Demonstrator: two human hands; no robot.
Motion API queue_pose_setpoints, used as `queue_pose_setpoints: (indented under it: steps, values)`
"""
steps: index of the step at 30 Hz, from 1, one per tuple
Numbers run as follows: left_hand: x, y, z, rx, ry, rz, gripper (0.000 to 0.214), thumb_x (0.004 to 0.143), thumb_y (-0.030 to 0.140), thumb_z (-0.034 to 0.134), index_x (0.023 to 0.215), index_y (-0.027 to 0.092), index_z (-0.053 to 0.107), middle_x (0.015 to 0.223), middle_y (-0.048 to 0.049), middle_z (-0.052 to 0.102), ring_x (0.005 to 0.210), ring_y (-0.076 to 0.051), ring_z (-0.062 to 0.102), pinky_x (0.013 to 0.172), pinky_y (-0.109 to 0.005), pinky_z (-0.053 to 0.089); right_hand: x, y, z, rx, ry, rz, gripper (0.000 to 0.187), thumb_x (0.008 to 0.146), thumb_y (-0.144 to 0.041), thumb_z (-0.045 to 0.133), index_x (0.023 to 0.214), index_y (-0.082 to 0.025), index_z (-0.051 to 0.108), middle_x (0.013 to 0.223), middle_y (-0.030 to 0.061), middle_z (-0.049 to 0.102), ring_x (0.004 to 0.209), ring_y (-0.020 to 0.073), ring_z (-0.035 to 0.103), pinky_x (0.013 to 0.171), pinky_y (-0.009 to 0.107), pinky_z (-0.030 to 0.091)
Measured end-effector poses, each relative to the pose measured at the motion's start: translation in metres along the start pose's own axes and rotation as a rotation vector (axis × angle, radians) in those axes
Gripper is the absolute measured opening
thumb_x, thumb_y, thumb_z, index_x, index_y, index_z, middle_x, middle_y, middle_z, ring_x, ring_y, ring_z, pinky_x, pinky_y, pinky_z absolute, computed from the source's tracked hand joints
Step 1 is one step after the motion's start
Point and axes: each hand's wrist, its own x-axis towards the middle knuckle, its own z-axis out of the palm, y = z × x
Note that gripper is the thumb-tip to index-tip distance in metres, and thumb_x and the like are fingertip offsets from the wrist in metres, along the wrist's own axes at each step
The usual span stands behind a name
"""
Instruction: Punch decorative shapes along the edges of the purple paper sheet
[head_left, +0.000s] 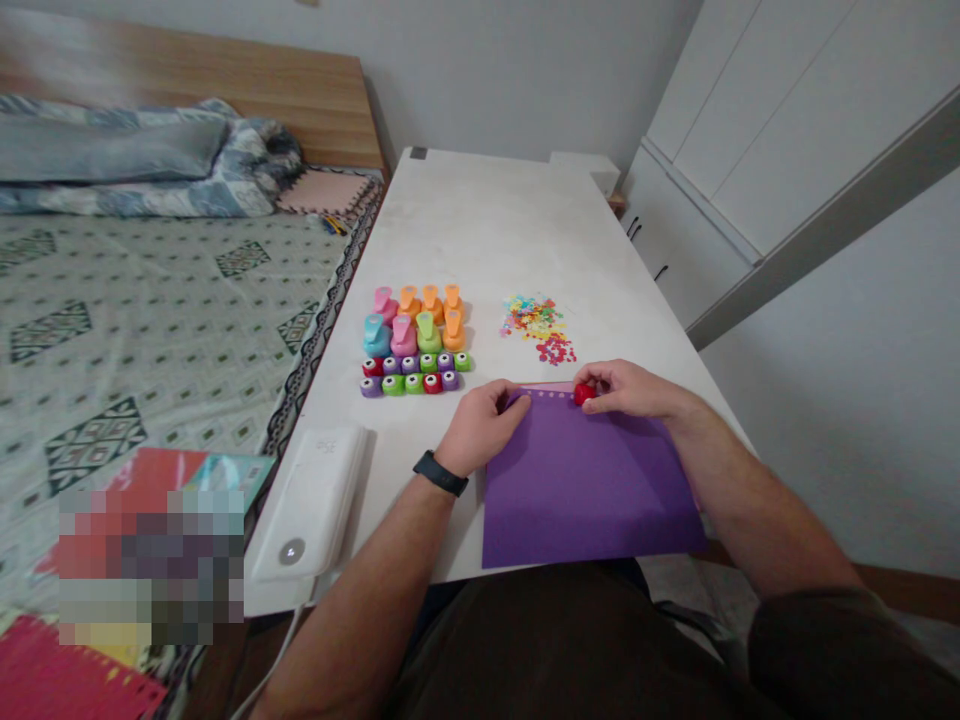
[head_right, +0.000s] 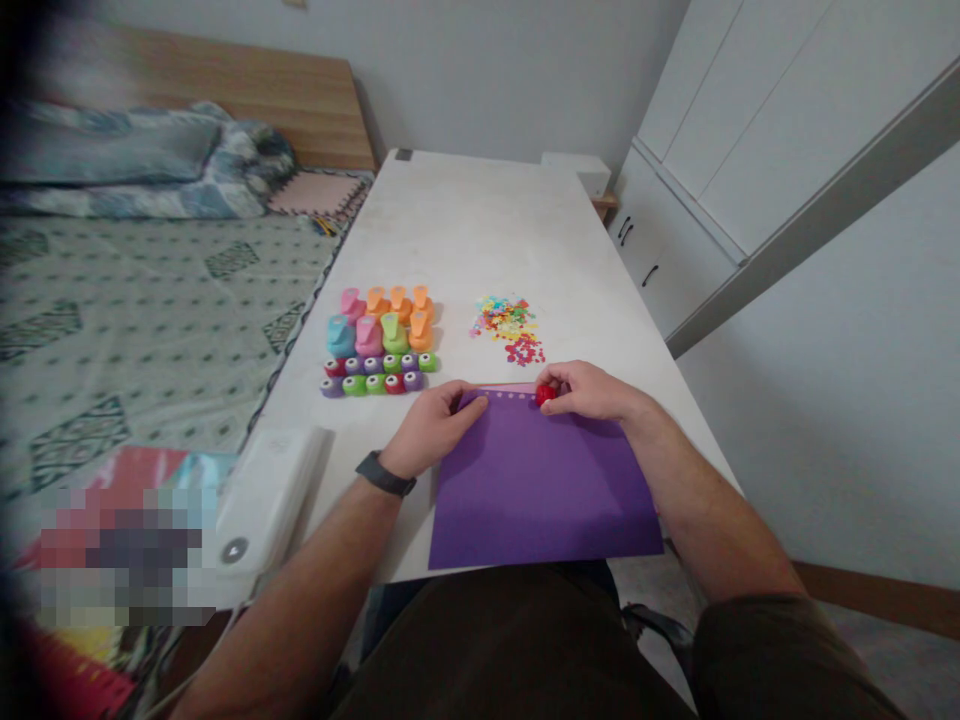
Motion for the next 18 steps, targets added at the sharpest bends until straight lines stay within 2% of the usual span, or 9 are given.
queue_pose_setpoints:
  steps: [18]
  values:
    - [-0.0006, 0.0004, -0.0004, -0.003, 0.007, 0.004, 0.033, 0.093, 0.047, 0.055, 0.09, 0.017, 0.07, 0.075, -0.0007, 0.067, 0.067, -0.015, 0.055, 0.062, -0.027, 0.041, 0.0024, 0.0011, 0.0018, -0.04, 0.013, -0.01, 0.031, 0.071, -0.031, 0.079, 0.096, -0.017, 0.067, 0.079, -0.0005, 0.064, 0.069, 0.0131, 0.053, 0.066, 0.028, 0.04]
